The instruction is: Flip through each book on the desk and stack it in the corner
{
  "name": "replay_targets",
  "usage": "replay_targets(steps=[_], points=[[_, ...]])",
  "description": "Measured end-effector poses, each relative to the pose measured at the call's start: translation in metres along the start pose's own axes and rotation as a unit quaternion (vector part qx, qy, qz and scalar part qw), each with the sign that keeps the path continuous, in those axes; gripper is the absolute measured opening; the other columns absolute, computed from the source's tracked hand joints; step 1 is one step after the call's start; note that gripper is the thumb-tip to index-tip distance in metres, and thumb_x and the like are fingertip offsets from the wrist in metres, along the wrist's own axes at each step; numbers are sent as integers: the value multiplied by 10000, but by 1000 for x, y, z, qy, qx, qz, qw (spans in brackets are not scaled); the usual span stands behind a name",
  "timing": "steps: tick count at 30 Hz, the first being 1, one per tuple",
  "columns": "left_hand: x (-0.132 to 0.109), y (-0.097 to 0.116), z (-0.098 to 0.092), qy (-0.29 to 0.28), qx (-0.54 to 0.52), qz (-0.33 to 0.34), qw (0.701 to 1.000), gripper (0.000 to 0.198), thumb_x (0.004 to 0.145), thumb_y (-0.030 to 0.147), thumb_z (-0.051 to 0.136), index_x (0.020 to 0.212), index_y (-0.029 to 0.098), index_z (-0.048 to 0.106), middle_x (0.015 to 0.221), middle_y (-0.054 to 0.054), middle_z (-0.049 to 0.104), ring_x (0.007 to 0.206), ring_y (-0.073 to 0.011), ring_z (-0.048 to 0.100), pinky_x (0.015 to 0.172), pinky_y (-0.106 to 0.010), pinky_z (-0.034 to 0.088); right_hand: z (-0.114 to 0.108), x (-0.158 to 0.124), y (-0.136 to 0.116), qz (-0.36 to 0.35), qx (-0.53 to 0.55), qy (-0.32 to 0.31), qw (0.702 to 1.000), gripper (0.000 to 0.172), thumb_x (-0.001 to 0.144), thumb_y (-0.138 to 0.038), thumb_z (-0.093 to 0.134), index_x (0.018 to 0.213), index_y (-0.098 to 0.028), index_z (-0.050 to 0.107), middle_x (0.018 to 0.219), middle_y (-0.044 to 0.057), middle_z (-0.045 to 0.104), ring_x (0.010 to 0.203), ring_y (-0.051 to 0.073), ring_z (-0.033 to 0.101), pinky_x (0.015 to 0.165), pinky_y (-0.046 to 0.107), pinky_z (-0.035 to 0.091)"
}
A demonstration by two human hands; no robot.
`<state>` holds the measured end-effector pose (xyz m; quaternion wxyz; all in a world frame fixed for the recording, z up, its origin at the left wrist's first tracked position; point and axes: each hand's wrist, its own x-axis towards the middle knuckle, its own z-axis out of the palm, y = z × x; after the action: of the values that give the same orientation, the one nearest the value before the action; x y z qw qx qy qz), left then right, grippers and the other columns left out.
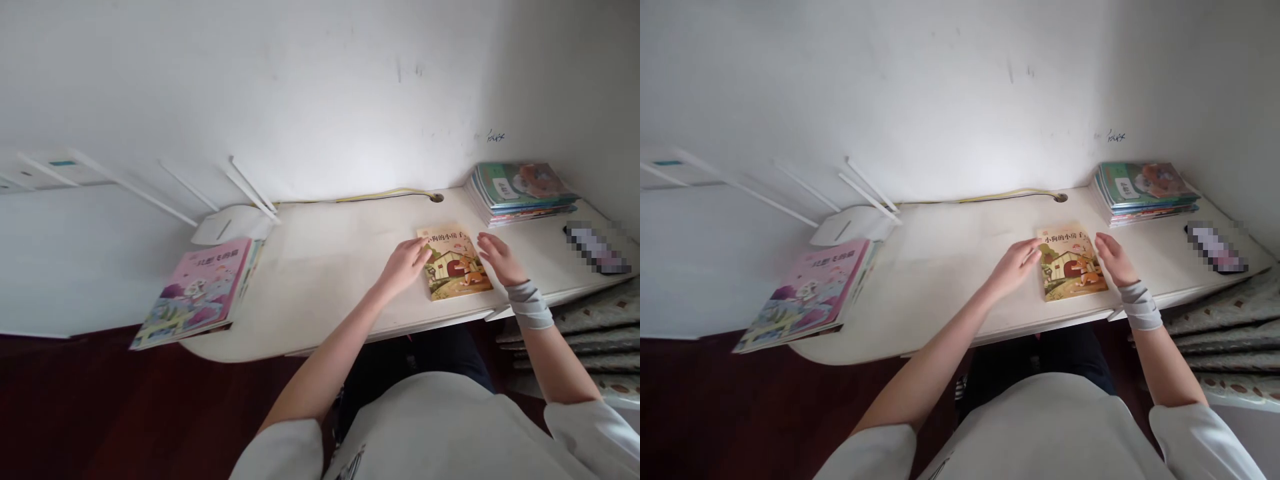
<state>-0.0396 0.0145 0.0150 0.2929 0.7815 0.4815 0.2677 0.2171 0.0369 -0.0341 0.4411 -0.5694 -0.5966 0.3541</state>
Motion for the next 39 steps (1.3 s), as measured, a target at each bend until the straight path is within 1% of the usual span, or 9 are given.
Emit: replay_targets(steps=[7,11,15,22,26,28,32,36,39], points=[[-17,-37,52,-76,260,-15,963,651,916,537,274,1413,119,319,1494,-167,271,1395,-290,199,1126,-489,171,3,-25,33,-129,-260,12,957,615,864,-609,352,1235,-138,487,1131,175,594,1070,283,556,921,461,439],[-19,-36,58,-59,300,-7,952,649,904,557,285,1407,151,343,1494,-141,289,1385,-311,223,1114,-511,188,1,-27,40,-103,-290,67,949,696,861,-639,305,1234,-85,500,1239,239,520,1216,316,448,992,505,379],[-18,-35,56,-53,301,-6,952,657,899,567,279,1399,147,356,1479,-148,320,1374,-311,248,1105,-525,199,-4,-27,36,-94,-291,49,951,665,868,-633,288,1204,-121,549,1293,217,490,1267,303,404,1030,502,348],[-19,-37,58,-37,282,-6,959,635,884,572,324,1398,201,360,1482,-122,324,1366,-301,264,1108,-510,186,-11,-31,-1,-98,-291,31,951,716,844,-676,300,1247,-126,520,1334,213,477,1283,337,394,1027,550,336],[-19,-37,59,-40,273,-18,961,659,872,594,318,1406,209,348,1492,-108,309,1375,-303,246,1120,-498,163,2,-43,-50,-147,-188,-103,965,605,930,-522,251,1438,-196,274,1389,103,462,1300,239,404,1054,447,363],[-19,-35,58,-48,262,-28,964,664,875,587,308,1415,201,333,1499,-107,295,1383,-306,224,1125,-507,144,21,-51,-73,-206,-186,-154,948,601,940,-452,281,1471,-189,181,1486,90,316,1364,217,297,1080,423,334],[-21,-27,55,-48,225,-30,973,627,891,480,345,1448,203,263,1500,-91,295,1392,-282,210,1139,-481,139,67,-59,-93,-287,-317,-143,893,577,912,-254,374,1464,-180,225,1543,108,124,1419,260,67,1115,511,205],[-28,-25,51,-23,222,-38,974,657,862,434,429,1450,197,256,1482,-93,333,1387,-306,219,1146,-492,115,88,-57,-84,-334,-430,-130,829,503,892,-139,386,1380,-258,411,1516,69,246,1417,281,70,1112,562,141],[-39,-34,49,5,261,-96,961,709,847,449,450,1437,105,258,1498,-184,251,1393,-377,135,1106,-599,105,87,-56,-67,-318,-473,-119,813,459,900,-130,378,1340,-226,468,1476,93,335,1402,299,157,1091,558,202]])
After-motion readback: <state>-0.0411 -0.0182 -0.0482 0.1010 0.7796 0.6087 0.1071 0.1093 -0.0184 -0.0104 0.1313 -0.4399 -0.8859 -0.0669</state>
